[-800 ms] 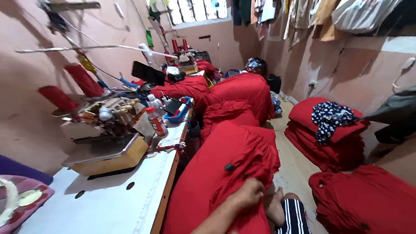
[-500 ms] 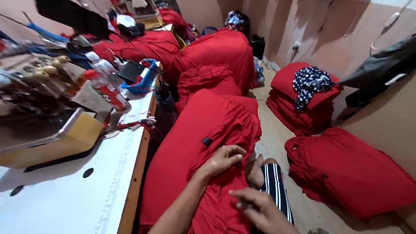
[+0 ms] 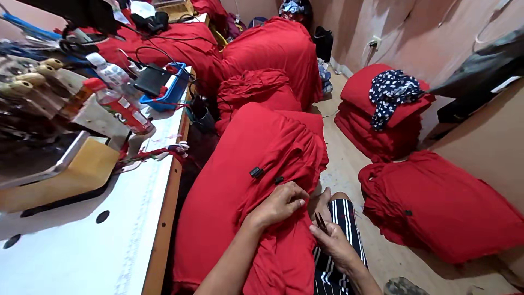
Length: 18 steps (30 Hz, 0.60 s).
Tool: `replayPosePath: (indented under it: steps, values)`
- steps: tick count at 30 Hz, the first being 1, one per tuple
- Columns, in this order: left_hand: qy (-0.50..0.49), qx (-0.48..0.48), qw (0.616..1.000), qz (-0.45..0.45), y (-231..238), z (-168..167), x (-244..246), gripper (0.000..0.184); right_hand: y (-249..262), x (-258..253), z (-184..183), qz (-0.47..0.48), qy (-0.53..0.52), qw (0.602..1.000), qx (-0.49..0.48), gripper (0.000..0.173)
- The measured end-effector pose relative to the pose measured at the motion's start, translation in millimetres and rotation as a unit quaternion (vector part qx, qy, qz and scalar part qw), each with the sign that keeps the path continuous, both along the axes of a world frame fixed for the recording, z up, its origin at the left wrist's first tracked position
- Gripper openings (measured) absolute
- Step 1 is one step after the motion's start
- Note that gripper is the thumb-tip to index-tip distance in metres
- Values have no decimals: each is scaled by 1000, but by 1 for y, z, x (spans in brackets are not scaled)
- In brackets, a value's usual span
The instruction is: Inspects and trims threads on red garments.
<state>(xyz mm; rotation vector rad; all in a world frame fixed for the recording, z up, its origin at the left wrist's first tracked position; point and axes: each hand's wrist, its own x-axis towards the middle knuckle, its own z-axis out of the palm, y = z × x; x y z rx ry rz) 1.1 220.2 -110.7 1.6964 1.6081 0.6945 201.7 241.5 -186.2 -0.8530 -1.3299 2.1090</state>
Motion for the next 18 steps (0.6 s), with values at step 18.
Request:
replayPosePath:
  steps: [18]
  values:
    - [-29,88,985,-144,-2,-11,2,28,11,19,11,-60,70,995,48,16]
